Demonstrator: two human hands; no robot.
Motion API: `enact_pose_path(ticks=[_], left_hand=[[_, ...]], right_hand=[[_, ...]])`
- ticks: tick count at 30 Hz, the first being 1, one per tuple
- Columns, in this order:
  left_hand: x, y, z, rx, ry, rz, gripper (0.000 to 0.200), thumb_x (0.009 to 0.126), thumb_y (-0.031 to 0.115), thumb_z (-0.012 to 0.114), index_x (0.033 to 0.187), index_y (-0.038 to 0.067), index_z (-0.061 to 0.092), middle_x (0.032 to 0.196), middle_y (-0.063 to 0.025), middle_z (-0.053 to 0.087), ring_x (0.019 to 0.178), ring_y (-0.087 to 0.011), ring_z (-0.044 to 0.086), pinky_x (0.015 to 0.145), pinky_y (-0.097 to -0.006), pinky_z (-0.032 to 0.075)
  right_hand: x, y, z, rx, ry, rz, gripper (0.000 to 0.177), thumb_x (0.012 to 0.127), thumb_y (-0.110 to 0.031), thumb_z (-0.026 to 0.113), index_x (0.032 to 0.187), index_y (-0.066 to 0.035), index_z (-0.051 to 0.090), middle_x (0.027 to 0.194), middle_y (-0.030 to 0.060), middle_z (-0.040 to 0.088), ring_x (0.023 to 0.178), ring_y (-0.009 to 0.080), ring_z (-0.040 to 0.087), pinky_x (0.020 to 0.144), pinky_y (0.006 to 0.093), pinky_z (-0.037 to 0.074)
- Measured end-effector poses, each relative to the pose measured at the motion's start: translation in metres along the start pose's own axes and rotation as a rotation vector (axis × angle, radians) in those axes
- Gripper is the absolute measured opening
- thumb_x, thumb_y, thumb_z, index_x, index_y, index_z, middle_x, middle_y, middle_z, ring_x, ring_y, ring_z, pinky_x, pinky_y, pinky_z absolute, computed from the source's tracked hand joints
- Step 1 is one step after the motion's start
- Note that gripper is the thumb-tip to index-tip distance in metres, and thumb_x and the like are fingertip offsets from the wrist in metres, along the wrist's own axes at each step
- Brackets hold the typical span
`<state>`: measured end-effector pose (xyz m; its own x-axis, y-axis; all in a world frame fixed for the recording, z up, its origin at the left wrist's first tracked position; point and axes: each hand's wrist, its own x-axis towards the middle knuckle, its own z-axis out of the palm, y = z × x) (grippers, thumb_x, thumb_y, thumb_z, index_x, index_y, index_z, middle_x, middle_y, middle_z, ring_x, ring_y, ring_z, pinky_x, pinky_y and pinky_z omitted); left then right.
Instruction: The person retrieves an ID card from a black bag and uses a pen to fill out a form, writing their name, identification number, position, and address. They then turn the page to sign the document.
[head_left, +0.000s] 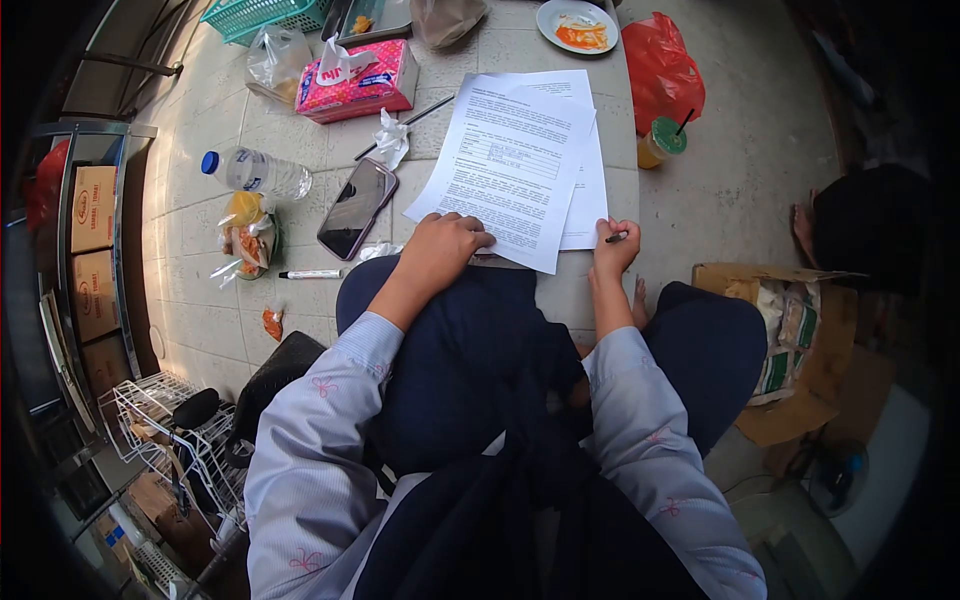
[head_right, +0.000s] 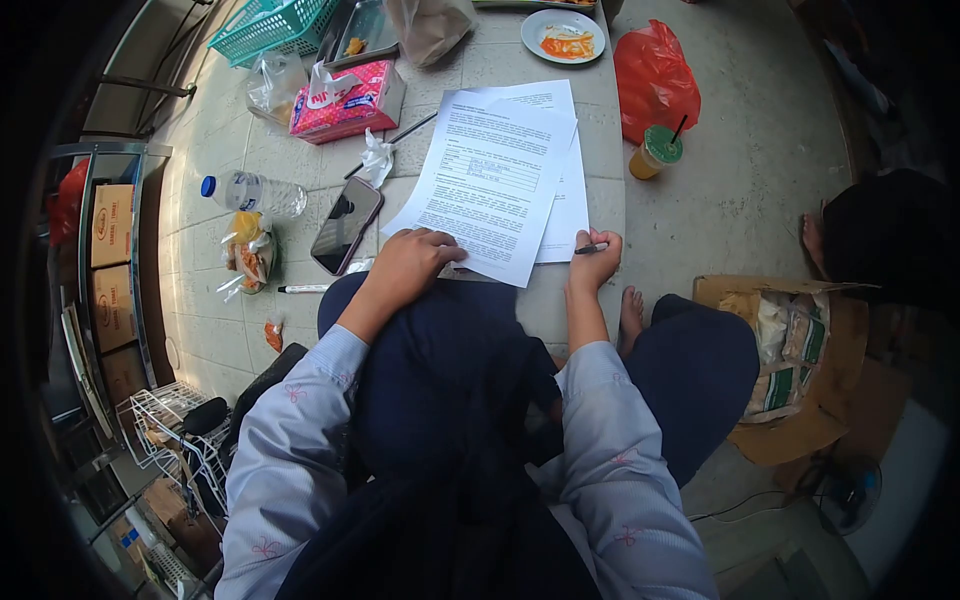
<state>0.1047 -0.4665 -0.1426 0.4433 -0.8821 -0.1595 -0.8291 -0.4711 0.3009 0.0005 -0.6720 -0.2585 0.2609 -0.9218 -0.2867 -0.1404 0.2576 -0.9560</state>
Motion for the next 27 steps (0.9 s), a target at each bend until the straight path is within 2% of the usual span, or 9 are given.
enact_pose_path(ticks=[2,9,18,23,27], left_hand=[[0.001,-0.001,0.002,0.003,-0.01,0.002,0.021,0.074,0.01,0.049,0.088,0.016,0.063,0.091,-0.0005,0.06,0.084,-0.0196,0.057,0.071,-0.0313,0.044],[0.005,0.001,0.001,0.004,-0.074,-0.014,0.023,0.073,0.007,0.048,0.088,0.017,0.063,0.091,0.0002,0.06,0.084,-0.0192,0.057,0.07,-0.0308,0.045],[0.006,-0.001,0.005,-0.022,-0.075,-0.022,0.025,0.071,0.006,0.048,0.088,0.017,0.063,0.091,0.0002,0.06,0.082,-0.0199,0.057,0.069,-0.031,0.045],[0.006,0.0,0.003,-0.019,-0.081,-0.028,0.025,0.071,0.006,0.048,0.088,0.017,0.063,0.091,0.0005,0.059,0.082,-0.0199,0.057,0.067,-0.0305,0.046],[0.006,0.002,-0.001,-0.013,-0.094,-0.034,0.025,0.072,0.006,0.048,0.088,0.017,0.063,0.091,0.0007,0.059,0.082,-0.02,0.057,0.066,-0.0303,0.047]], right_hand=[[0.001,0.002,0.001,-0.021,0.001,-0.047,0.024,0.067,0.006,0.059,0.075,-0.005,0.039,0.084,0.0137,0.057,0.082,0.0189,0.056,0.075,0.0272,0.044],[0.0,-0.003,0.004,-0.101,0.013,-0.046,0.023,0.069,0.006,0.059,0.074,-0.005,0.039,0.082,0.0129,0.057,0.08,0.0187,0.056,0.074,0.0279,0.044],[0.005,0.007,0.004,-0.191,0.005,-0.17,0.023,0.067,0.005,0.059,0.074,-0.004,0.04,0.081,0.0105,0.058,0.076,0.0185,0.056,0.073,0.0283,0.043],[0.001,-0.001,0.004,-0.413,0.019,-0.259,0.022,0.066,0.003,0.06,0.075,-0.004,0.041,0.079,0.0101,0.058,0.076,0.0216,0.057,0.073,0.0308,0.043],[-0.003,-0.008,0.005,-0.412,0.006,-0.294,0.022,0.067,0.002,0.06,0.075,-0.004,0.041,0.079,0.0106,0.058,0.076,0.0228,0.057,0.072,0.0313,0.043]])
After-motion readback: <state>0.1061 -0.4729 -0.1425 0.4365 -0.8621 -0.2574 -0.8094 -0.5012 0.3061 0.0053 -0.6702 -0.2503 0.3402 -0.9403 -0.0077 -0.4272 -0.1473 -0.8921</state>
